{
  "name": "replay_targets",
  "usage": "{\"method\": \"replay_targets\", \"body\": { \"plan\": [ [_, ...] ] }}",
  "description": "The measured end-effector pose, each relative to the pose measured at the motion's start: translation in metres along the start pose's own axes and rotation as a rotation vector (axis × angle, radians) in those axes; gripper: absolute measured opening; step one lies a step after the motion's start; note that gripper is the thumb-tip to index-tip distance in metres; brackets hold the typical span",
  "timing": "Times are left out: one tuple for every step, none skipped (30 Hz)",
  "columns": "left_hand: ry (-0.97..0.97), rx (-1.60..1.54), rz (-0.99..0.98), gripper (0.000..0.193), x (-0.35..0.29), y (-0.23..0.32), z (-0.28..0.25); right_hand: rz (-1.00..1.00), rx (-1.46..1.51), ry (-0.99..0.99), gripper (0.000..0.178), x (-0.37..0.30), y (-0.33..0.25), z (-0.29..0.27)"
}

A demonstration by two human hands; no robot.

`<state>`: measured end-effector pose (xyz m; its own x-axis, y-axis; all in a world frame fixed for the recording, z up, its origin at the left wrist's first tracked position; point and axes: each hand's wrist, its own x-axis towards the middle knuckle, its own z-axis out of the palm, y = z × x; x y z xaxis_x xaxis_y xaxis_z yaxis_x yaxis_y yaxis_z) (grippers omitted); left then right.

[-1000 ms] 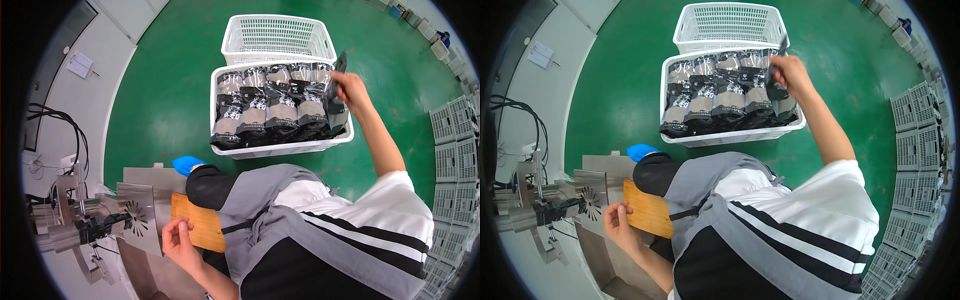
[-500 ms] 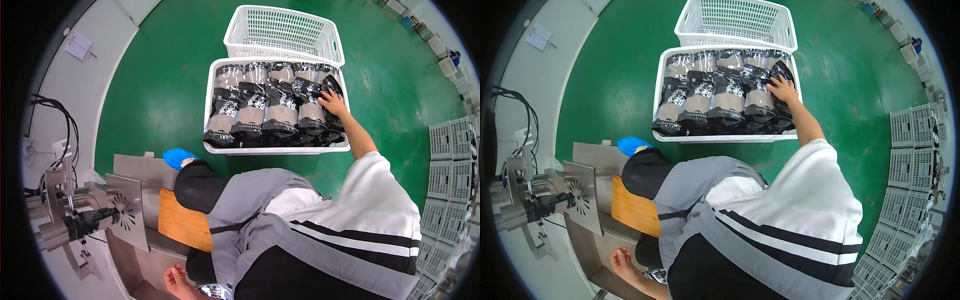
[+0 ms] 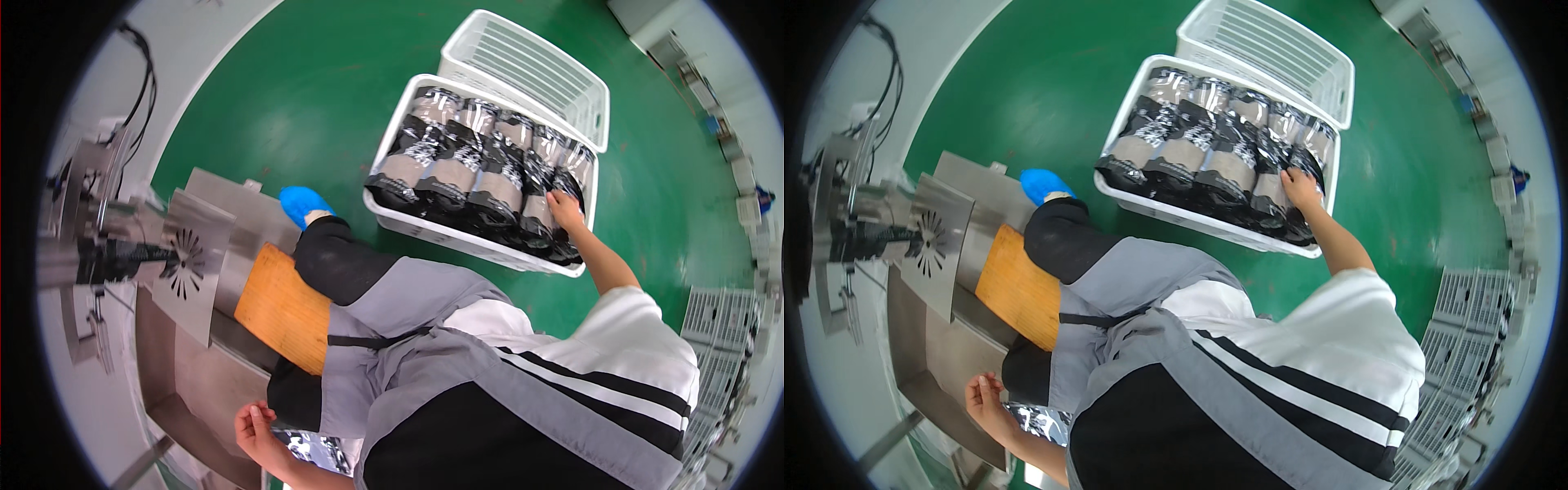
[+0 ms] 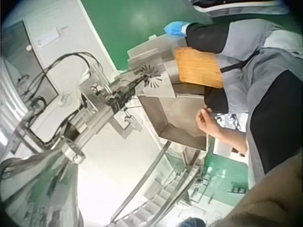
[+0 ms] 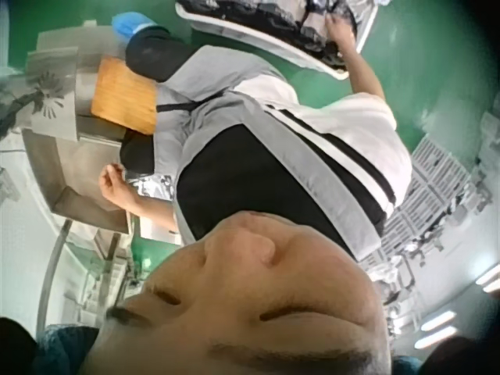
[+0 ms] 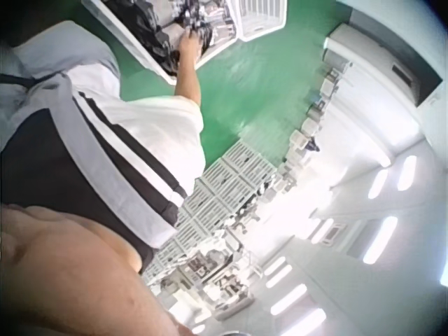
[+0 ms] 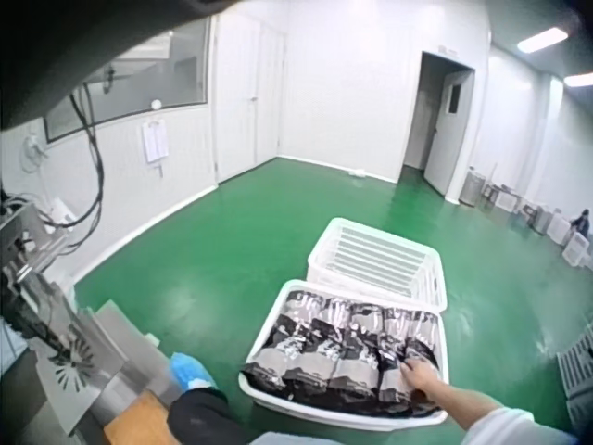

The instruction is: Filling product into bags using an industrial dispenser and weighing the filled bags on a scale.

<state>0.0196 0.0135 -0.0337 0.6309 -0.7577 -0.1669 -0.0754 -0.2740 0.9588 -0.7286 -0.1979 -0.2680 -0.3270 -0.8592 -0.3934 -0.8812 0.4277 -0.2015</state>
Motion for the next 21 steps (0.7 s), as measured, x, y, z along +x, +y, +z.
{"method": "replay_targets", "body": {
  "plan": [
    [0.070, 0.050, 0.021, 0.009, -0.014, 0.007, -0.011, 0.060, -0.025, 0.283, 0.047, -0.040, -0.120, -0.012],
    [0.080, 0.039, 0.016, 0.009, -0.017, 0.008, -0.014, -0.142, -0.088, 0.423, 0.046, -0.047, -0.149, -0.033],
    [0.092, 0.022, 0.022, 0.009, -0.018, 0.007, -0.017, -0.366, -0.001, 0.485, 0.044, -0.032, -0.164, -0.036],
    [0.124, 0.012, 0.026, 0.009, -0.025, 0.006, -0.022, -0.541, 0.098, 0.428, 0.044, -0.017, -0.197, -0.034],
    [0.135, 0.029, 0.022, 0.009, -0.028, 0.003, -0.026, -0.650, 0.123, 0.412, 0.044, -0.003, -0.226, -0.024],
    [0.150, 0.024, 0.010, 0.009, -0.031, -0.003, -0.029, -0.669, 0.100, 0.376, 0.048, 0.000, -0.257, -0.016],
    [0.172, 0.012, -0.005, 0.009, -0.034, -0.008, -0.032, -0.675, 0.052, 0.339, 0.049, 0.012, -0.276, 0.003],
    [0.190, -0.006, -0.018, 0.009, -0.037, -0.013, -0.033, -0.695, 0.098, 0.223, 0.053, 0.039, -0.280, 0.032],
    [0.232, 0.014, -0.036, 0.009, -0.049, -0.017, -0.042, -0.600, -0.059, 0.141, 0.056, 0.010, -0.314, 0.047],
    [0.276, 0.011, -0.050, 0.009, -0.060, -0.022, -0.049, -0.497, -0.225, 0.080, 0.059, -0.031, -0.339, 0.048],
    [0.311, -0.005, -0.066, 0.009, -0.066, -0.027, -0.053, -0.527, -0.208, 0.089, 0.061, -0.028, -0.329, 0.051],
    [0.346, -0.019, -0.086, 0.009, -0.072, -0.036, -0.058, -0.555, -0.191, 0.094, 0.064, -0.020, -0.315, 0.053],
    [0.396, -0.040, -0.078, 0.010, -0.088, -0.043, -0.073, -0.592, -0.167, 0.051, 0.065, -0.022, -0.315, 0.051],
    [0.424, -0.047, -0.088, 0.010, -0.098, -0.051, -0.078, -0.609, -0.209, 0.023, 0.066, -0.015, -0.311, 0.053],
    [0.523, -0.041, -0.144, 0.010, -0.106, -0.059, -0.082, -0.600, -0.196, -0.037, 0.067, 0.003, -0.306, 0.057],
    [0.623, -0.033, -0.205, 0.010, -0.115, -0.069, -0.085, -0.590, -0.187, -0.100, 0.067, 0.021, -0.308, 0.060],
    [0.683, -0.039, -0.216, 0.010, -0.128, -0.082, -0.091, -0.589, -0.074, -0.098, 0.068, 0.031, -0.325, 0.060],
    [0.713, 0.019, -0.241, 0.013, -0.146, -0.091, -0.096, -0.585, 0.039, -0.110, 0.069, 0.025, -0.347, 0.062],
    [0.767, 0.081, -0.271, 0.016, -0.160, -0.101, -0.099, -0.746, 0.073, 0.022, 0.070, 0.015, -0.370, 0.069],
    [0.840, 0.150, -0.306, 0.019, -0.177, -0.109, -0.103, -0.743, -0.041, 0.052, 0.070, -0.011, -0.397, 0.081],
    [0.865, 0.272, -0.342, 0.022, -0.188, -0.122, -0.103, -0.986, -0.182, 0.220, 0.070, -0.005, -0.398, 0.107]
  ]
}}
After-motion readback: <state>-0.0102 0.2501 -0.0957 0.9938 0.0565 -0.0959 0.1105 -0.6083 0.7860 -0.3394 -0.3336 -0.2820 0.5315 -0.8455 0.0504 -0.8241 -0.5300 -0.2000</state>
